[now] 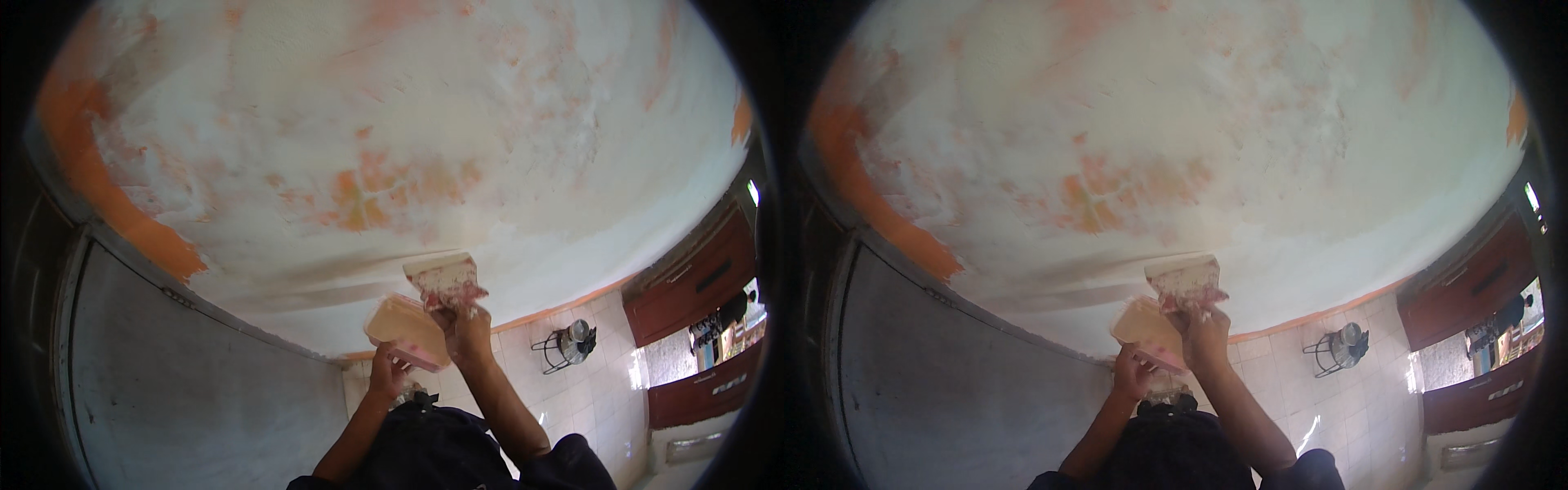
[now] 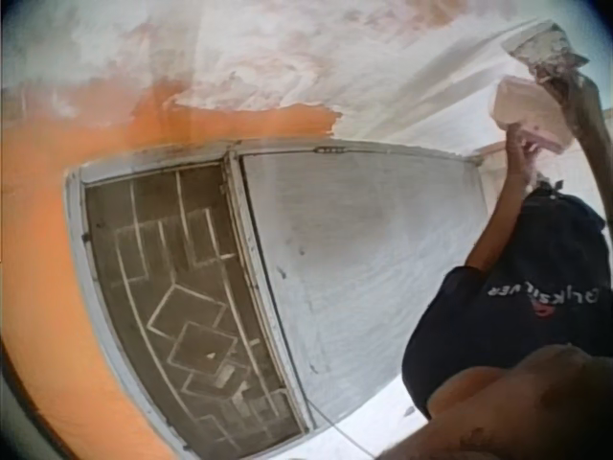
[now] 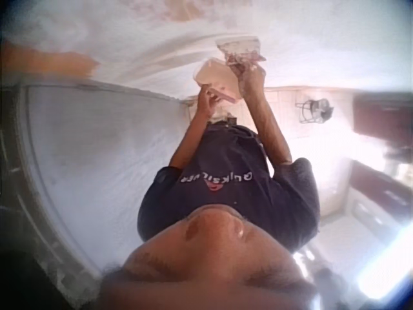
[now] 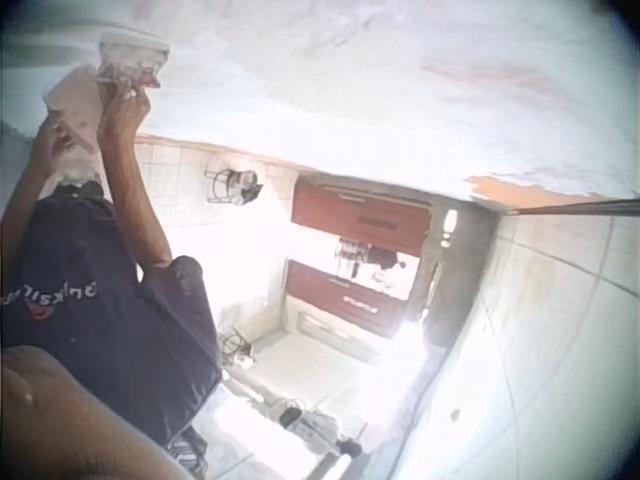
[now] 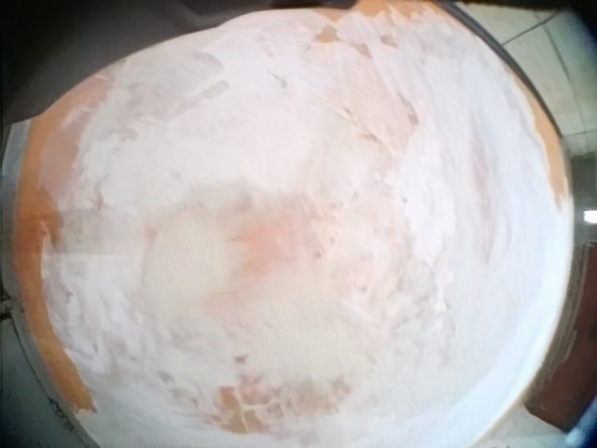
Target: The person applies plaster to an orange and white wall using a spreader, repeatedly scooping plaster from a pink tray and smoothing it onto the surface.
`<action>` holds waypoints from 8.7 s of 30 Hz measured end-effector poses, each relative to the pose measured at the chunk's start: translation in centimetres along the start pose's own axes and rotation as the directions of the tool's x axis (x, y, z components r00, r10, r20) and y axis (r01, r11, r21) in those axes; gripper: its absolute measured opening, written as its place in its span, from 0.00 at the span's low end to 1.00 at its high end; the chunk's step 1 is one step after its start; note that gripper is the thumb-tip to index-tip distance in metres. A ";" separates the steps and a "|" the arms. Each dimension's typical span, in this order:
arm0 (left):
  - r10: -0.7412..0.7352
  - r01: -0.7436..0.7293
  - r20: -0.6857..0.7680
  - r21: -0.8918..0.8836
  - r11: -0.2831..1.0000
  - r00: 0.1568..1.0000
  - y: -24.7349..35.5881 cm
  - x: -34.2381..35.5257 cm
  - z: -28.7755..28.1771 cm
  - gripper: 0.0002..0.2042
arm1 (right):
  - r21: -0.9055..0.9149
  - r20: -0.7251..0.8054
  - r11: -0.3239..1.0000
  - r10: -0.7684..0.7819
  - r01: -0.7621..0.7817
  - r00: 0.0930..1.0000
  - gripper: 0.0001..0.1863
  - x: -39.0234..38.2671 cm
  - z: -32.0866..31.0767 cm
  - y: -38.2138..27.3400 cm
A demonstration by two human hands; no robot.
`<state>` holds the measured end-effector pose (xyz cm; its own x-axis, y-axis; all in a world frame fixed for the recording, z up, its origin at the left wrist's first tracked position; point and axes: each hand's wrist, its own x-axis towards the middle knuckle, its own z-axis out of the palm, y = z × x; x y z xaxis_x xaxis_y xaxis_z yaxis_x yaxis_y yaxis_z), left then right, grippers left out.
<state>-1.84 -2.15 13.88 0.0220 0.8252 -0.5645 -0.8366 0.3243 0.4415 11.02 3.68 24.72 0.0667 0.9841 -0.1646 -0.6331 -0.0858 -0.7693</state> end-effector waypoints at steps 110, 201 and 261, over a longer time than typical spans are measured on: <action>0.052 -0.067 -0.108 -0.143 0.987 0.993 -0.2 -2.1 -0.3 0.31 | -0.247 -0.330 0.964 0.011 -0.098 0.944 0.13 2.0 -3.2 -4.0; 0.058 -0.088 -0.155 -0.191 0.978 0.986 0.2 -1.5 -1.1 0.29 | -0.385 -0.207 0.923 -0.060 -0.025 0.977 0.18 -0.2 -3.5 -5.8; 0.093 -0.113 -0.165 -0.117 0.987 0.982 -0.4 -1.3 -1.9 0.28 | -0.284 0.086 0.886 -0.357 0.367 0.930 0.13 -3.8 -1.7 -14.8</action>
<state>-2.57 -4.21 13.06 -0.1462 0.7642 -0.6282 -0.8920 0.1728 0.4178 21.43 0.93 35.69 0.2217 0.9593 0.1751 -0.3172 0.2408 -0.9173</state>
